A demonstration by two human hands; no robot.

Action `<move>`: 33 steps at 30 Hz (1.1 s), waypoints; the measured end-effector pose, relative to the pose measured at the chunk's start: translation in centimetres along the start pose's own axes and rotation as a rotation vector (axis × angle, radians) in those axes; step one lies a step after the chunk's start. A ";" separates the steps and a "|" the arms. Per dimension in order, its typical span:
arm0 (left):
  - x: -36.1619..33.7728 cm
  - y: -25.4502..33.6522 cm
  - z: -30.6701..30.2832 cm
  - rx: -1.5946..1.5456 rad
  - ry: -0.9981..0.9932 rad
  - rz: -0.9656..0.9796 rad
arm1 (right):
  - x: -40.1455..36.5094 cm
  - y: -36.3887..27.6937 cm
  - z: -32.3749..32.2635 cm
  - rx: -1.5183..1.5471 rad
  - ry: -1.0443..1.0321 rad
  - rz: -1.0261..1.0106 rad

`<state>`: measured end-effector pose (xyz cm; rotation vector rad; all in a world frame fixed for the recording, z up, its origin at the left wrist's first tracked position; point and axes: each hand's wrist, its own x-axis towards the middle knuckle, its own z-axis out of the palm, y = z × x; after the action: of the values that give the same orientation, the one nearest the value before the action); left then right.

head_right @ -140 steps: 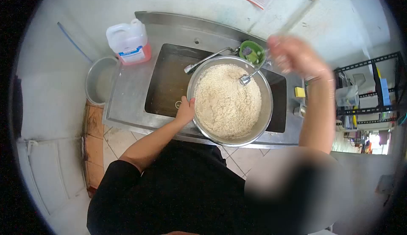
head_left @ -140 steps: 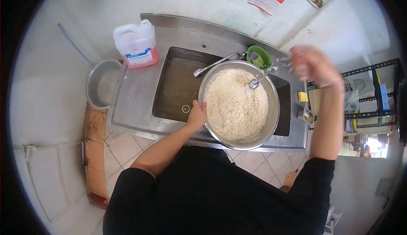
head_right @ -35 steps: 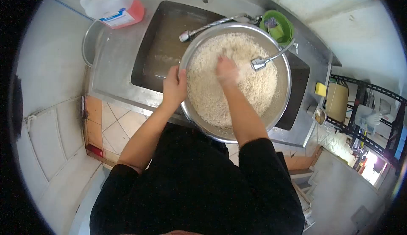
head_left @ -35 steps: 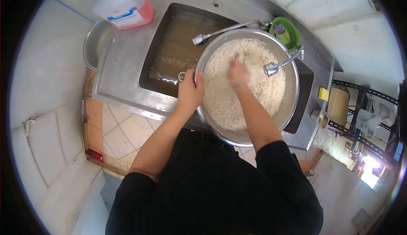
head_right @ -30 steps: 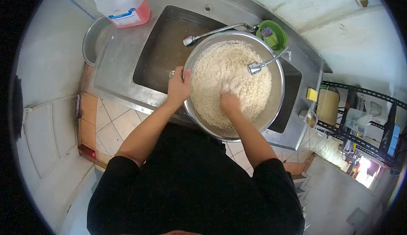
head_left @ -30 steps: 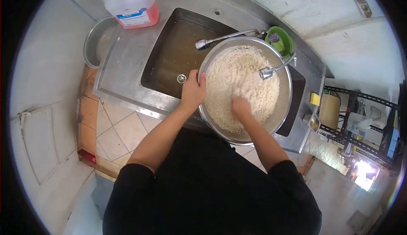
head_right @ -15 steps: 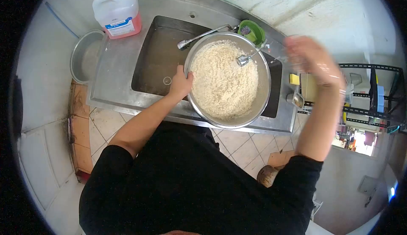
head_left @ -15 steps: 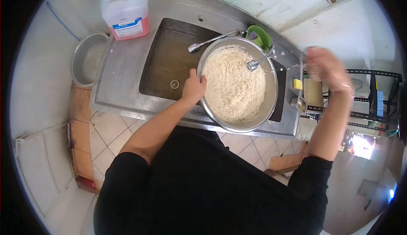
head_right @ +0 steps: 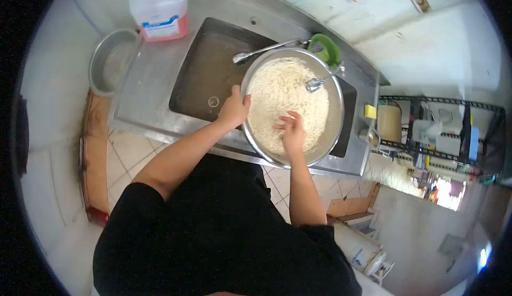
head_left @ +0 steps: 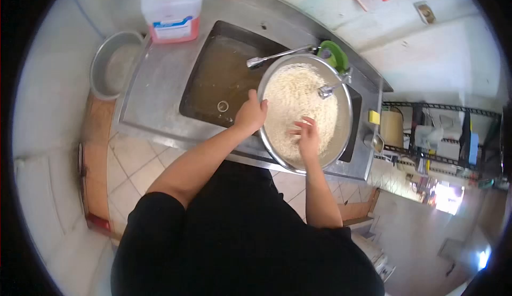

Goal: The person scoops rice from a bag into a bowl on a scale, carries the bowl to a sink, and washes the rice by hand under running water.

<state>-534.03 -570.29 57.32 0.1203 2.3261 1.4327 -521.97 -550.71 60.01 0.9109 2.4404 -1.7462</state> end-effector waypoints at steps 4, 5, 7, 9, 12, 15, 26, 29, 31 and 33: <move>-0.4 0.3 0.7 -0.009 0.064 0.006 | 1.0 0.5 -8.0 -0.515 0.103 -0.217; 0.0 0.4 0.6 -0.001 0.072 0.015 | 3.1 2.9 -10.2 -0.561 0.162 -0.241; -0.4 0.4 0.7 0.005 0.062 -0.027 | 7.8 5.7 -14.9 -0.666 0.264 -0.117; -0.9 0.7 0.9 0.066 0.070 -0.076 | 12.4 7.8 -17.3 -0.771 0.357 -0.023; -0.5 0.8 1.7 0.006 0.145 -0.056 | 19.4 11.3 -15.2 -0.623 0.484 -0.076; -1.0 1.2 2.8 0.050 0.285 -0.034 | 21.6 10.6 -8.0 -0.839 0.643 -0.254; -1.3 1.9 3.2 0.291 0.367 -0.069 | 6.6 5.2 -1.7 -0.588 -0.664 -0.828; -1.4 2.1 3.3 0.300 0.403 -0.041 | 8.0 3.0 -7.8 -0.710 -0.552 -0.743; -1.5 2.4 3.3 0.329 0.393 -0.088 | 13.0 3.9 -10.0 -0.851 -0.205 -0.684; -1.6 2.7 3.3 0.365 0.375 -0.126 | 18.3 4.9 -10.1 -0.713 0.127 -0.726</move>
<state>-531.71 -566.70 58.82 -0.2081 2.8243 1.0249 -531.73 -532.71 53.58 0.0535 3.3476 -0.7013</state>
